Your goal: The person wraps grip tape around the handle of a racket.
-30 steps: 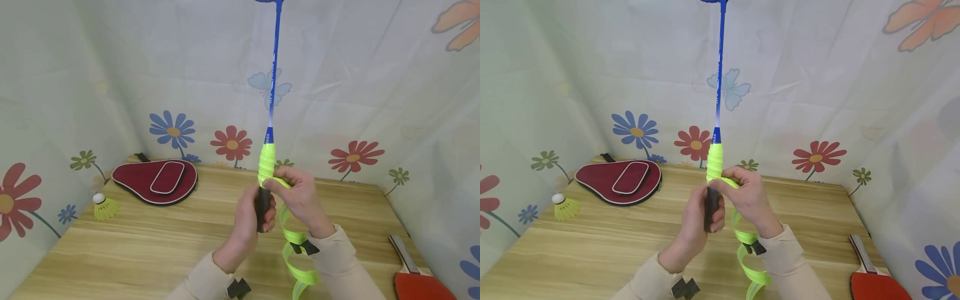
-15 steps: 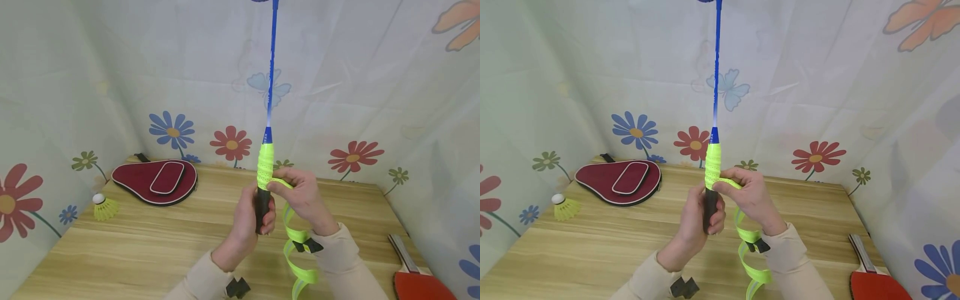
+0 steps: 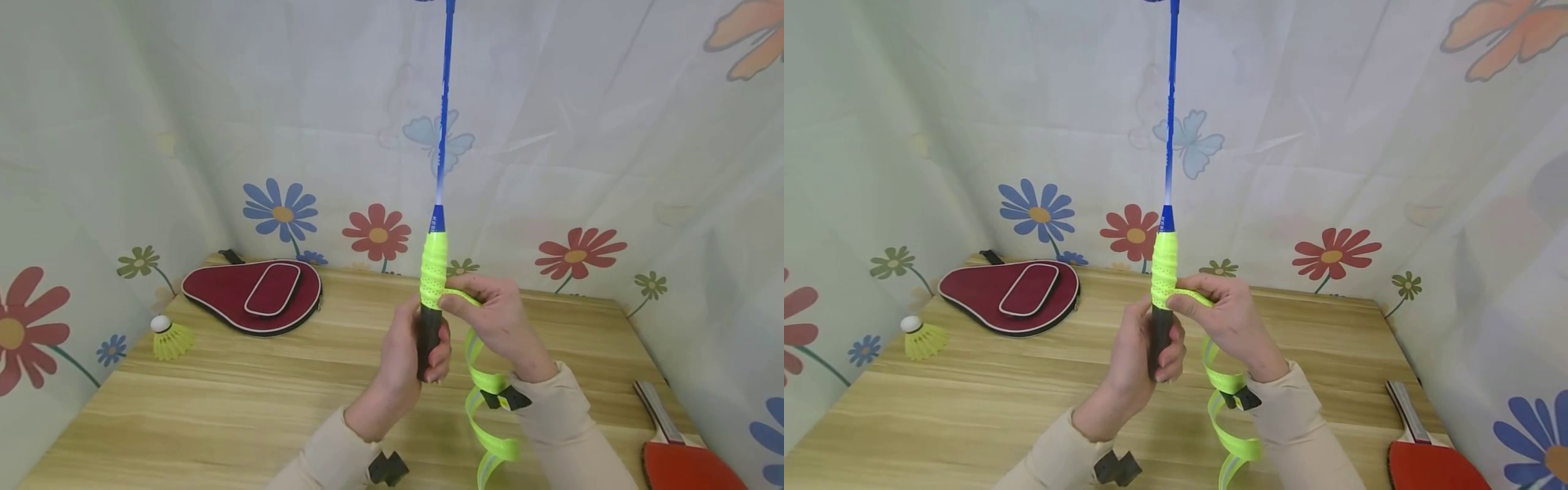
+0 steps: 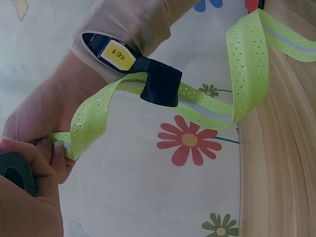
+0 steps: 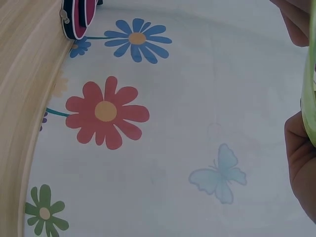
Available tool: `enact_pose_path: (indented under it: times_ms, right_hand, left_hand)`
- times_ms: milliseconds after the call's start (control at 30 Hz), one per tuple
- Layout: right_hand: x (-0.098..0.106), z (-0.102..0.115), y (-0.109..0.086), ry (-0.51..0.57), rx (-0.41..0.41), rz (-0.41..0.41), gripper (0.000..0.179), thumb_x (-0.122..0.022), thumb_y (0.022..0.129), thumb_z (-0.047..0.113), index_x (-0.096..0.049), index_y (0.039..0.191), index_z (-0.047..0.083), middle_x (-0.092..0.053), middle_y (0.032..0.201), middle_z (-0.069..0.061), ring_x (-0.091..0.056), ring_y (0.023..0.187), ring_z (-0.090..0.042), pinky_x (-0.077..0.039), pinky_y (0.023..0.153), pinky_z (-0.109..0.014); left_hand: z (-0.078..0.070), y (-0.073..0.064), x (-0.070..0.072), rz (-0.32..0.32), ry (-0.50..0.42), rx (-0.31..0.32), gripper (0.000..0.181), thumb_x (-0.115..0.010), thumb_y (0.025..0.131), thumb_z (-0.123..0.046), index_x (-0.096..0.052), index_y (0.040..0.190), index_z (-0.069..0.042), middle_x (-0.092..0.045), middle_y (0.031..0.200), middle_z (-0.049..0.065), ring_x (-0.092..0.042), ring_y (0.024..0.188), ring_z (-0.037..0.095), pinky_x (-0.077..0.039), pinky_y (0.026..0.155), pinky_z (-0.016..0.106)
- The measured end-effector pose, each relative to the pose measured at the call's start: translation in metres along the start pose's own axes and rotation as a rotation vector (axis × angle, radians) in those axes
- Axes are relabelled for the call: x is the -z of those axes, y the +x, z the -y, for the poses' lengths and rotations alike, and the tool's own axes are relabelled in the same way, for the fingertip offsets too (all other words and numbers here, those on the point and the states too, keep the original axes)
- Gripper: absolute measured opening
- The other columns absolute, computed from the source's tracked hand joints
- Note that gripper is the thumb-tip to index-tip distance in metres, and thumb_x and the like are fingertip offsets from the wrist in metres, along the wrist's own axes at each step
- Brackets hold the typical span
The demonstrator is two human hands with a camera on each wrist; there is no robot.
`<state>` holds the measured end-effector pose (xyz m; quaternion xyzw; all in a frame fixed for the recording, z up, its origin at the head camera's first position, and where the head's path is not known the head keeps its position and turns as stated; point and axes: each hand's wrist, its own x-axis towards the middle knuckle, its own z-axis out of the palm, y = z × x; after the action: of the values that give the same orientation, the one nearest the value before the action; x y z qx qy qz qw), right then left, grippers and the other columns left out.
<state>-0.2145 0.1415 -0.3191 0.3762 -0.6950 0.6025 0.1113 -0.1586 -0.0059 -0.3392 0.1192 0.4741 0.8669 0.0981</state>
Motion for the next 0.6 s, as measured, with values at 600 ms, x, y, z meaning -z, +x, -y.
enact_pose_path:
  times_ms: [600]
  right_hand:
    - [0.0027, 0.0024, -0.0004, -0.011, -0.019, 0.04, 0.012, -0.07, 0.088, 0.004, -0.073, 0.097, -0.003, -0.073, 0.089, -0.003, -0.062, 0.073, -0.015, -0.051, 0.062, -0.025]
  left_hand:
    - [-0.0003, -0.001, 0.0006, 0.037, -0.03, 0.01, 0.059, -0.035, 0.098, -0.058, -0.045, 0.067, -0.01, -0.035, 0.046, -0.003, -0.032, 0.035, 0.01, -0.028, 0.037, 0.023]
